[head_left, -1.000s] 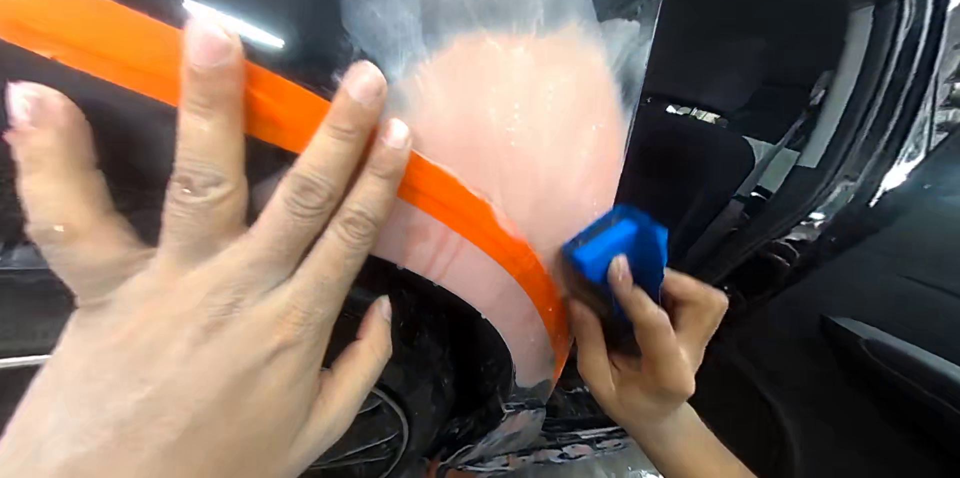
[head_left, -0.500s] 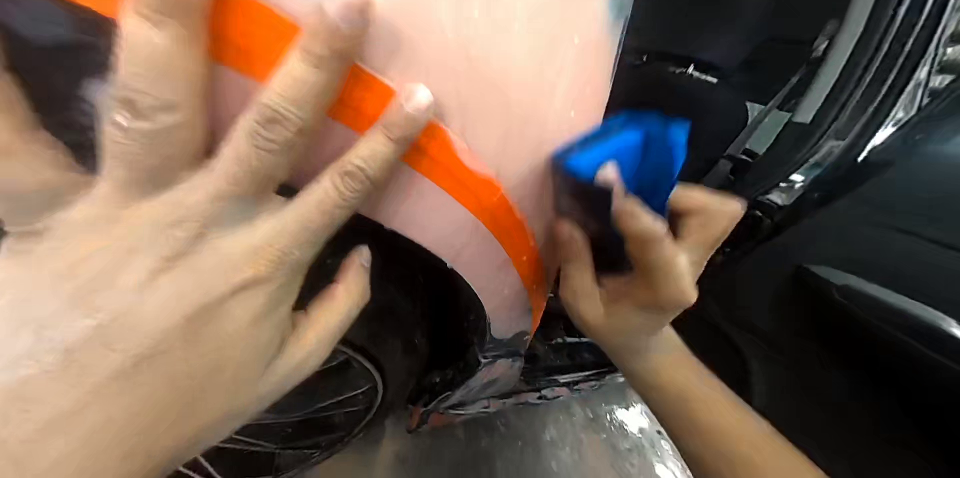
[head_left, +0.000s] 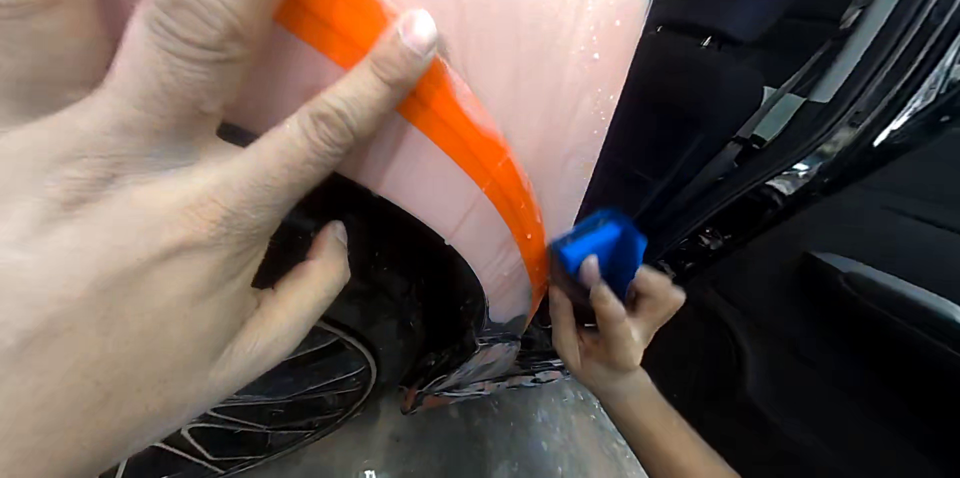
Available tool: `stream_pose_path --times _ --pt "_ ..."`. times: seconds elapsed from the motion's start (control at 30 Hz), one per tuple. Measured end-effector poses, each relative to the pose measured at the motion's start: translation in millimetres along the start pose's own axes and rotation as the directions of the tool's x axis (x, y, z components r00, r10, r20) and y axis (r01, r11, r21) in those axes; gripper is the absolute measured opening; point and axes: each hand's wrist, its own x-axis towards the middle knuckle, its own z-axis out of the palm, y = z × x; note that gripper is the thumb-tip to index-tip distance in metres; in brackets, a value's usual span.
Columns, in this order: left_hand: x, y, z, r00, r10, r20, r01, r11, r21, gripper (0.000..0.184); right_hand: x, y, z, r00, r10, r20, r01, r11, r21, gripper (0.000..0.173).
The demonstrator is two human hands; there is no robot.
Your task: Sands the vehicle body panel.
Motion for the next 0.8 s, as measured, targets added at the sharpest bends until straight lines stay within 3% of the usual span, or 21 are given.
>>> stream_pose_path --times 0.13,0.23,0.37,0.57,0.7,0.8 --pt "-5 -4 6 1.000 -0.002 -0.029 0.002 1.000 0.031 0.083 -13 1 -14 0.998 0.062 -0.020 -0.062 0.998 -0.012 0.051" --pt "-5 -2 5 1.000 -0.016 -0.010 0.017 1.000 0.020 0.085 0 -9 0 0.998 0.044 -0.053 -0.042 0.999 0.033 0.051" --pt "-7 1 1 0.999 -0.033 0.003 0.033 0.997 0.070 0.088 -22 -4 16 0.997 0.066 -0.044 -0.066 0.998 0.005 0.048" --pt "-16 3 -3 1.000 0.000 -0.007 0.001 0.997 0.080 0.085 83 -29 16 0.995 -0.013 -0.103 0.023 0.995 0.094 0.047" --pt "-16 0 -22 0.998 -0.006 -0.058 0.010 0.997 0.071 0.081 65 -15 11 0.996 -0.083 -0.022 0.084 0.995 0.050 0.047" --pt "-25 2 -14 0.994 -0.007 -0.107 0.013 0.998 0.060 0.077 111 -24 14 0.989 -0.125 -0.083 0.131 0.989 0.069 0.042"
